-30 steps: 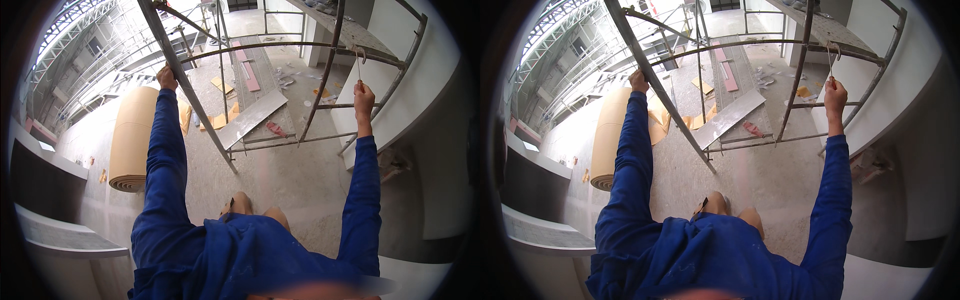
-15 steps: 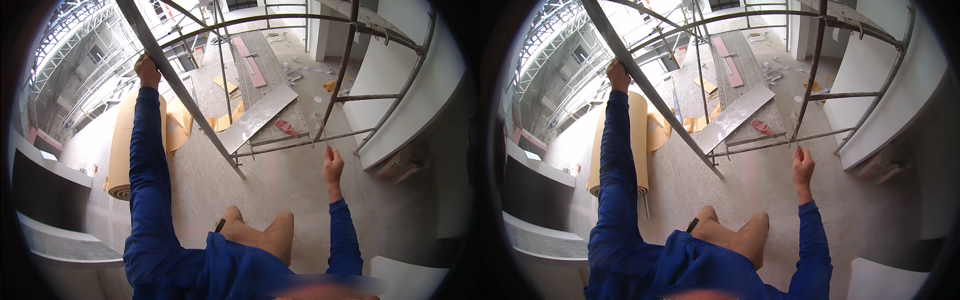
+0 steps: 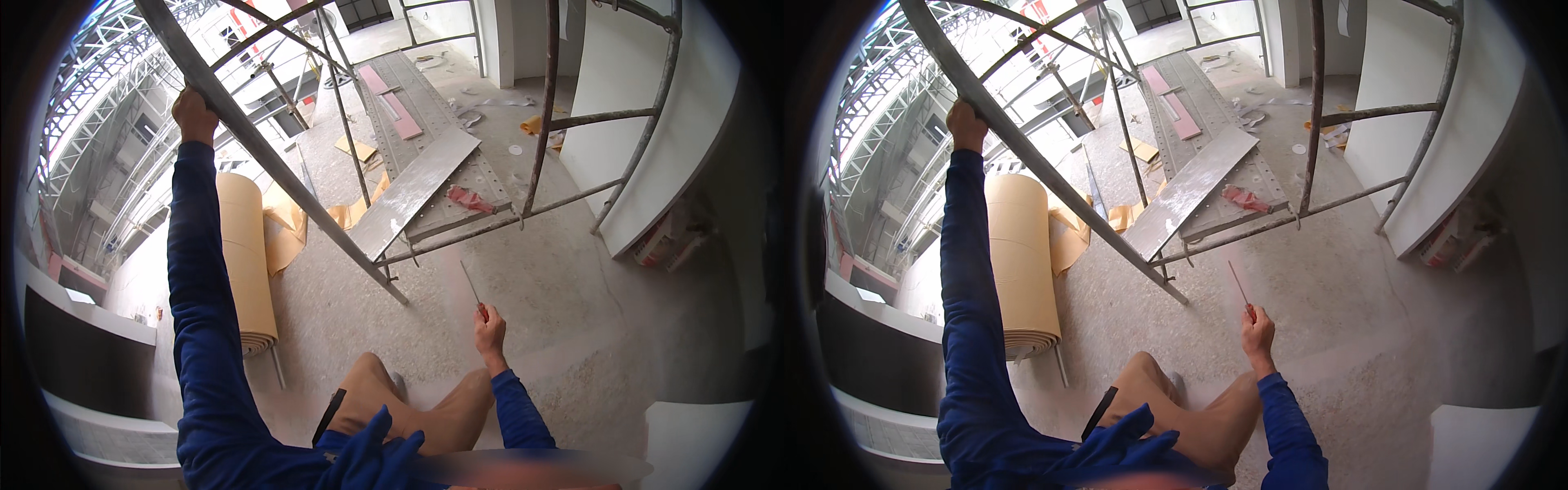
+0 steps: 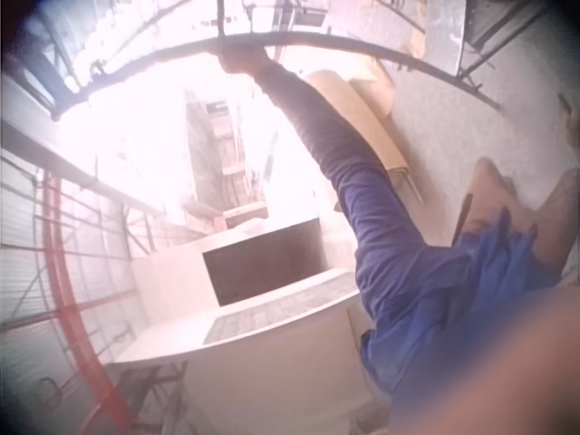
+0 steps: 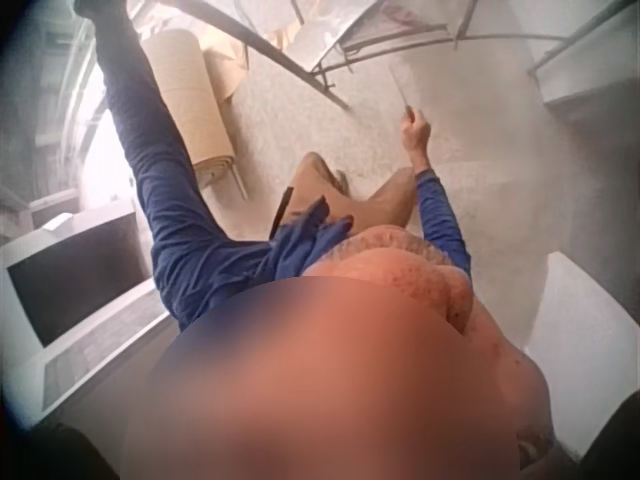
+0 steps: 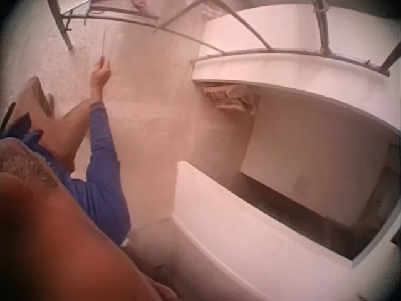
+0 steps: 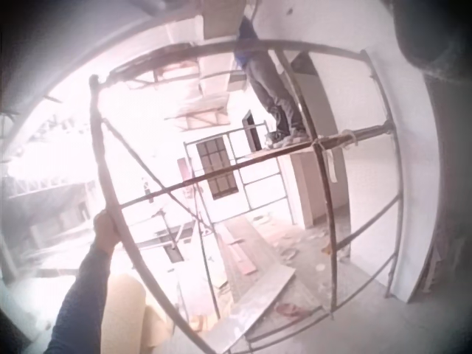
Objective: The person cuts wire ties from a coil using pliers, then uses a red-handled tool to twist and secure the ties around metal scaffolding poles. The person moves between standing and squatting positions to reach different joints.
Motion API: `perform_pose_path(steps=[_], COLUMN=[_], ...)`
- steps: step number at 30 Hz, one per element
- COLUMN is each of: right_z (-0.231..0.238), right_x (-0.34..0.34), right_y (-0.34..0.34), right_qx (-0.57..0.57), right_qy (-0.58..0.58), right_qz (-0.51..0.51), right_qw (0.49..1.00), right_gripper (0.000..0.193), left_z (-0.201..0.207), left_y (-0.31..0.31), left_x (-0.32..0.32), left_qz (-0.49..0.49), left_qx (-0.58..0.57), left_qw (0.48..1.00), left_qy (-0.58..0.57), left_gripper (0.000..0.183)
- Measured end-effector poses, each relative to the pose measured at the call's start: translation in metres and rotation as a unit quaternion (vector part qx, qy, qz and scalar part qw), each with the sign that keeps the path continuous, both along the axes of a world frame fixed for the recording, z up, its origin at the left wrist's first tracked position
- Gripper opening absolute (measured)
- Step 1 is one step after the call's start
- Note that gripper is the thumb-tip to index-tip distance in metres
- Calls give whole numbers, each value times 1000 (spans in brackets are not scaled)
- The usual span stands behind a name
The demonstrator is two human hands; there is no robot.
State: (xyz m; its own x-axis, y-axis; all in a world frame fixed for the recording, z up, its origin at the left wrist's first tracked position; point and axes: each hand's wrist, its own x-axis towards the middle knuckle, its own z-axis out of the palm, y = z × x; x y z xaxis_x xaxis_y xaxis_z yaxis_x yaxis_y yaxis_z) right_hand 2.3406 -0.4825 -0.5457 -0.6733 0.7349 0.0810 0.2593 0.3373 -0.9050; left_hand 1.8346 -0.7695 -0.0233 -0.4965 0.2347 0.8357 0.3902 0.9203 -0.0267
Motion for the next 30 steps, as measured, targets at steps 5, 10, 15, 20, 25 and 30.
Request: perform_pose_path(steps=[5,10,15,20,25,30], right_z=[-8,-14,-21,-26,-29,-28], right_x=[24,39,49,56,60,64], right_y=[0,-3,-4,-10,-18,-22], right_qx=[-14,28,5,-2,-21,-23], right_qy=[-15,2,-18,-27,-30,-45], right_qz=[-5,-17,-13,-17,-20,-2], right_qw=[1000,999,1000,999,999,999], right_gripper=[17,17,19,19,18,19], left_z=[6,8,10,6,3,8], left_y=[4,8,7,1,-1,-9], left_x=[14,14,9,-20,-37,-19], left_qz=[47,97,176,12,-133,116], left_qx=[-60,-72,-130,92,258,-122], left_qw=[997,993,976,994,952,983], left_qy=[28,12,17,-56,-101,71], left_gripper=[56,56,50,38,35,52])
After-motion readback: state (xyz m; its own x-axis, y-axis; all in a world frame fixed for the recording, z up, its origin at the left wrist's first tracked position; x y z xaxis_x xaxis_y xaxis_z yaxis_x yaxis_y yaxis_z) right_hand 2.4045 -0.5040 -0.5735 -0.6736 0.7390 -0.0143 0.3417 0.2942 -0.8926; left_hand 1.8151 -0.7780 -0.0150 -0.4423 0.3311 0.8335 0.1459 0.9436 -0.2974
